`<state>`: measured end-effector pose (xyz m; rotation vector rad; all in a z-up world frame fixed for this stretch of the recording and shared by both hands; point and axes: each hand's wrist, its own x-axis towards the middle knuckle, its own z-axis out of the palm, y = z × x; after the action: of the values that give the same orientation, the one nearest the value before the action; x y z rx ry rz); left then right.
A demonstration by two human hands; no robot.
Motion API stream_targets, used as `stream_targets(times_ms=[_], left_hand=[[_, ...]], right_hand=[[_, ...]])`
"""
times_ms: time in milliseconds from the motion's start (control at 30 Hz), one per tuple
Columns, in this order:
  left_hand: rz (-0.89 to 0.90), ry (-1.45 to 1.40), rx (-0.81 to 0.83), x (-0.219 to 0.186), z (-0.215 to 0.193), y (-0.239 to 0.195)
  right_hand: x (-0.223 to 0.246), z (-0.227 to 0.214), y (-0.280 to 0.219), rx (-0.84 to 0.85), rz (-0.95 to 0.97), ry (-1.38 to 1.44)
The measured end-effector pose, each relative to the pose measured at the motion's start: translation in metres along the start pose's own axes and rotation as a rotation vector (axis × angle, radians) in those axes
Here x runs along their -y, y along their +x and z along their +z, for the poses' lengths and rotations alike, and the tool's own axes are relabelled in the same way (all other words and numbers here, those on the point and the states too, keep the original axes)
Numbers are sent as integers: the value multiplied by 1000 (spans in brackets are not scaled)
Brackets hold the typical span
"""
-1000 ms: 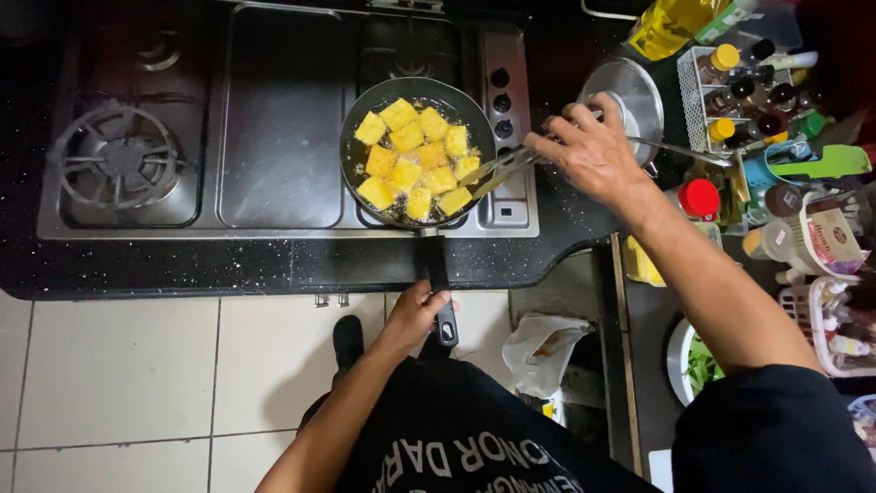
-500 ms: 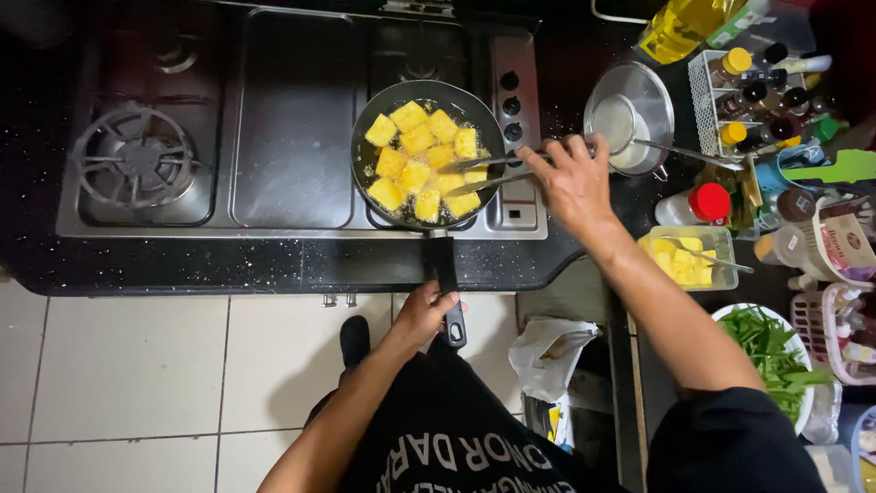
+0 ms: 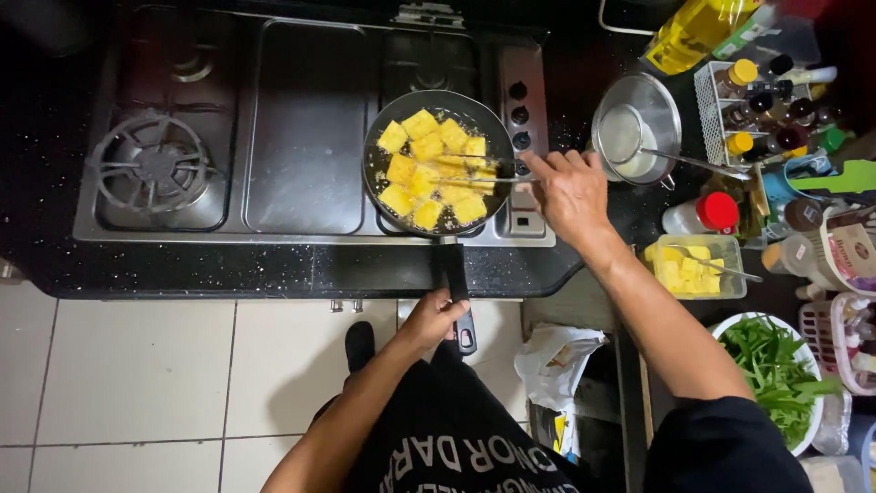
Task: The person is frying pieces of tofu in a pan on a stove, flipping them with tongs, and organizing various kitchen items like plates and seasonings.
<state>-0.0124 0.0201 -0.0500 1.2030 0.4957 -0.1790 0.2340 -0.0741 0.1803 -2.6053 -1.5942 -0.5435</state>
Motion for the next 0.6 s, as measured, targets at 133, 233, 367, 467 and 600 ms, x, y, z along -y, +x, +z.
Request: stream_targets(times_ms=[133,233,367,467,600], left_hand=[[-23,17,50,-3,-3,2],[-43,12,71,-3,-4,5],[-44,136,47,-22,-2,-3],[-43,91,66,-11,-3,4],[-52,101,107,-8,-3,7]], right_hand=[[19,-6,15,85,10,40],[35,-4,27,85,0,43],[53,2,45,115,6,12],[63,4,58,175,7,-16],[68,13,65,203,-13,-38]])
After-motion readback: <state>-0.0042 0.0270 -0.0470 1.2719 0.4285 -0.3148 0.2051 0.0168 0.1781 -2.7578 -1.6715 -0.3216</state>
